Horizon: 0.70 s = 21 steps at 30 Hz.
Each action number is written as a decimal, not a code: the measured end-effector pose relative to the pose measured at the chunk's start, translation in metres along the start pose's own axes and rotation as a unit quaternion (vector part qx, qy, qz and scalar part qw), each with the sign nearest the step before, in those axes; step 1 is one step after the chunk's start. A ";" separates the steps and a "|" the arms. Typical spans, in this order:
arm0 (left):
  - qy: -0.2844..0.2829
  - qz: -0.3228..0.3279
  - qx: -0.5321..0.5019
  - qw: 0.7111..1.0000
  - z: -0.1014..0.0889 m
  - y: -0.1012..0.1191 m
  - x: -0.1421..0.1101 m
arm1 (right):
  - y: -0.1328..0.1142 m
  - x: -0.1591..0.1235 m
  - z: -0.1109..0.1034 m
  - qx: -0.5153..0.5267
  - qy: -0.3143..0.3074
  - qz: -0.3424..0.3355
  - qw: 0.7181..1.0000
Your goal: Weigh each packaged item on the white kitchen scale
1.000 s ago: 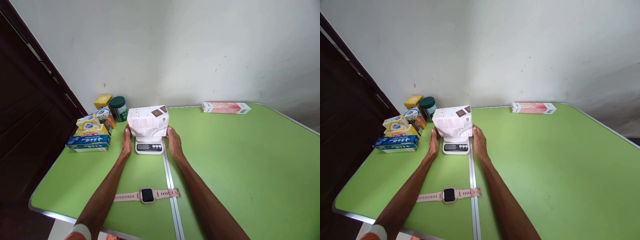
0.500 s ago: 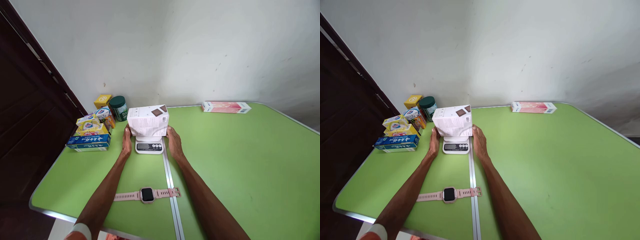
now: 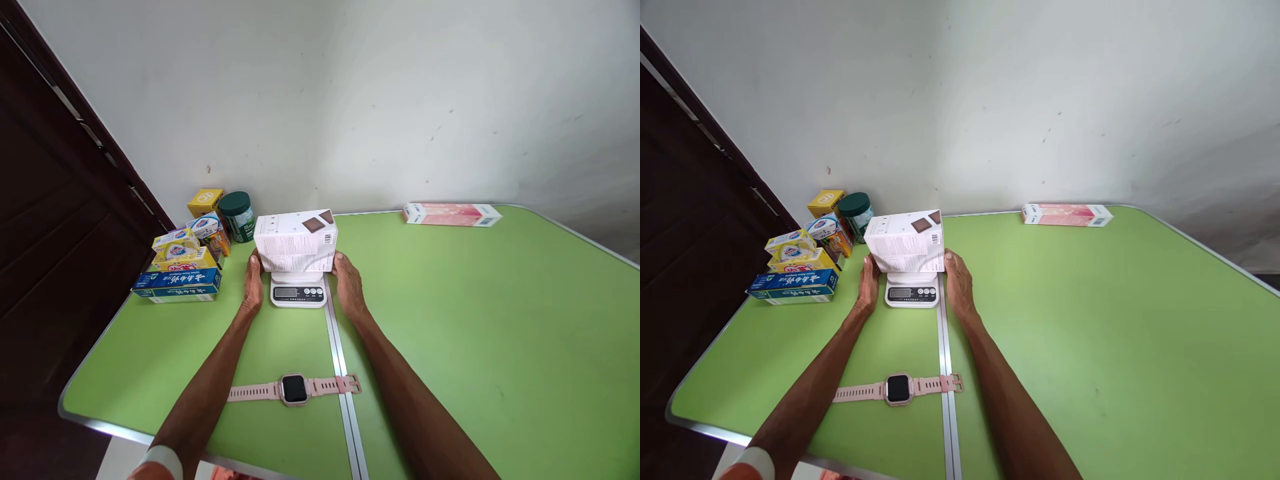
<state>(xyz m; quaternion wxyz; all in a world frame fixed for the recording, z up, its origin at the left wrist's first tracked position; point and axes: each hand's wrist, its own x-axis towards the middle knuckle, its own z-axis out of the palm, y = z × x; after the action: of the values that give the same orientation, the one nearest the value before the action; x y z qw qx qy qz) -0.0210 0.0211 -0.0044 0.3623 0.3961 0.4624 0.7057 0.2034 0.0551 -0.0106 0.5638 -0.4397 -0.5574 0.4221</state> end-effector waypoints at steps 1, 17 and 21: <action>0.000 -0.001 0.000 1.000 0.000 0.000 0.000 | -0.002 0.000 0.000 0.009 0.003 0.011 1.000; -0.014 -0.003 0.014 1.000 -0.003 0.001 0.001 | -0.014 -0.002 0.000 0.015 0.004 0.033 0.999; -0.014 -0.007 0.016 1.000 -0.003 0.002 0.000 | -0.013 -0.002 0.000 0.005 0.006 0.033 0.999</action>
<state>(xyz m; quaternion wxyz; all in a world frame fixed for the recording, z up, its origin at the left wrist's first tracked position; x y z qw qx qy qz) -0.0246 0.0196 -0.0034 0.3671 0.4084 0.4709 0.6905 0.2030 0.0504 0.0012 0.5555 -0.4574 -0.5369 0.4405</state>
